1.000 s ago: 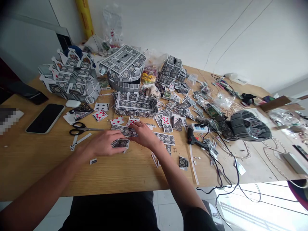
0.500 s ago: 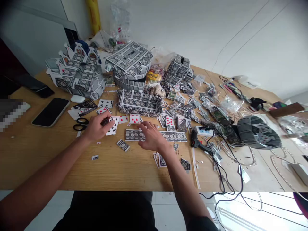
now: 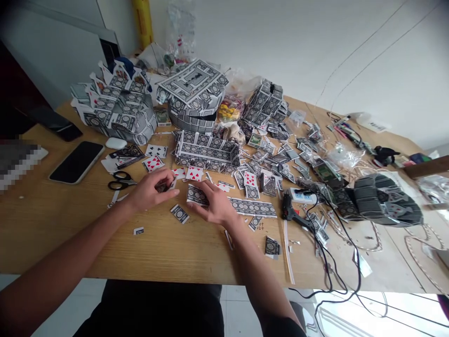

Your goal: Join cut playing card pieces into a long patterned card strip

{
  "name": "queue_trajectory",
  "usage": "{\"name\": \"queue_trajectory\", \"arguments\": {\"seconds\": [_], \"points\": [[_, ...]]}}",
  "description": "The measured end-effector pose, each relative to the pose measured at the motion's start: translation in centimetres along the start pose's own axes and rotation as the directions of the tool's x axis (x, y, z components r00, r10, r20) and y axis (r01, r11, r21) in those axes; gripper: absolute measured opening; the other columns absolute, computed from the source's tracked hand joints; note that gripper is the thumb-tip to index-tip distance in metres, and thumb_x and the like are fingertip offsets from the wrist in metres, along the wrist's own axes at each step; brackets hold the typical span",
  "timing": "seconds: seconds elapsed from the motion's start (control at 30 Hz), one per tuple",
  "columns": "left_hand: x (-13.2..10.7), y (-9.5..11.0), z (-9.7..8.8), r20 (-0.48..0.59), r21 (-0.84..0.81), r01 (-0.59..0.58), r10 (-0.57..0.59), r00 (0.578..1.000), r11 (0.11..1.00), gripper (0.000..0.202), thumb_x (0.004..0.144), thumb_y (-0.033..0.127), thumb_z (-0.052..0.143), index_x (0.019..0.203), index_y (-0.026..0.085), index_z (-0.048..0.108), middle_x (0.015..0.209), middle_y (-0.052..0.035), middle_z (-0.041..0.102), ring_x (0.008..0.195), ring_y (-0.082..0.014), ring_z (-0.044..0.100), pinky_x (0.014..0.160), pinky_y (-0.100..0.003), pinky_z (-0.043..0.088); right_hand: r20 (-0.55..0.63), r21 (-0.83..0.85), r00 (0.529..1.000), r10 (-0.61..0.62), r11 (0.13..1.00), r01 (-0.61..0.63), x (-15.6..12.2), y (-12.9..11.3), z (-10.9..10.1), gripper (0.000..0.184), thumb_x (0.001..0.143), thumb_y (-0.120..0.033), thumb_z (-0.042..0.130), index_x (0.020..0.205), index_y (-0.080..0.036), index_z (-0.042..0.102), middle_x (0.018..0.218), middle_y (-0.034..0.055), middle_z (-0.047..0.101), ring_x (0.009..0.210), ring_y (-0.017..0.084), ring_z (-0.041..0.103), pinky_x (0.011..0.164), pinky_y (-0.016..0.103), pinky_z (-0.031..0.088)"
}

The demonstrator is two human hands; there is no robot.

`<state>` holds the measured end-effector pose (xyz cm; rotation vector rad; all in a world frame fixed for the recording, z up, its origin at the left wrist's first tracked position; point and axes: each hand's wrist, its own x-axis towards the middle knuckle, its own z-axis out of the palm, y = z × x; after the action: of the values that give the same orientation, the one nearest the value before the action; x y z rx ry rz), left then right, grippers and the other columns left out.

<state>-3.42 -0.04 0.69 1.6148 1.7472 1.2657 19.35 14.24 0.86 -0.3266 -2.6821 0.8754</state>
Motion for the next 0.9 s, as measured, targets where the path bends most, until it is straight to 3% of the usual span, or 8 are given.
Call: {"name": "queue_trajectory", "arguments": {"seconds": [0.1,0.27,0.47,0.7,0.9], "points": [[-0.4,0.4,0.4,0.086,0.031,-0.093,0.090,0.992,0.995,0.030,0.084,0.032,0.080,0.086,0.021,0.052,0.097,-0.0005,0.056,0.090,-0.0182,0.055,0.083,-0.032,0.046,-0.015,0.017,1.000,-0.015,1.000,0.015,-0.3,0.2,0.1,0.054,0.100,-0.055,0.065,0.140,-0.020,0.060,0.121,0.0127,0.072,0.101,0.028,0.070,0.087,0.044,0.057],[-0.9,0.7,0.8,0.182,0.090,-0.103,0.086,0.980,0.991,0.028,0.085,0.033,0.079,0.093,0.022,0.055,0.102,-0.0012,0.059,0.093,-0.0193,0.060,0.084,-0.033,0.049,-0.035,-0.001,0.999,-0.009,1.000,0.009,-0.5,0.5,0.5,0.054,0.099,-0.057,0.065,0.138,-0.020,0.062,0.115,0.0120,0.072,0.097,0.027,0.069,0.085,0.043,0.057],[-1.1,0.4,0.8,0.181,0.240,-0.150,0.107,0.978,0.959,0.024,0.088,0.032,0.078,0.108,0.024,0.065,0.111,-0.0022,0.067,0.096,-0.0207,0.068,0.085,-0.033,0.052,-0.034,-0.006,0.999,-0.015,1.000,0.014,-0.6,0.5,0.7,0.055,0.097,-0.057,0.069,0.136,-0.019,0.064,0.111,0.0111,0.072,0.094,0.026,0.069,0.083,0.041,0.057],[-1.1,0.4,0.5,0.179,0.339,-0.236,0.184,0.967,0.911,0.015,0.091,0.029,0.075,0.104,0.023,0.070,0.112,-0.0027,0.072,0.094,-0.0193,0.072,0.080,-0.031,0.055,-0.032,-0.010,0.999,-0.020,1.000,0.020,-0.5,0.4,0.9,0.057,0.095,-0.055,0.072,0.138,-0.019,0.064,0.116,0.0134,0.073,0.100,0.029,0.071,0.087,0.043,0.059],[-1.0,0.5,0.2,0.219,0.432,-0.309,0.234,0.947,0.847,0.019,0.090,0.031,0.078,0.106,0.023,0.073,0.114,-0.0032,0.073,0.096,-0.0211,0.072,0.077,-0.031,0.055,-0.057,-0.069,0.998,-0.040,0.997,0.036,-0.5,0.5,1.2,0.058,0.094,-0.054,0.076,0.138,-0.018,0.066,0.119,0.0146,0.073,0.105,0.031,0.071,0.093,0.047,0.060]]}}
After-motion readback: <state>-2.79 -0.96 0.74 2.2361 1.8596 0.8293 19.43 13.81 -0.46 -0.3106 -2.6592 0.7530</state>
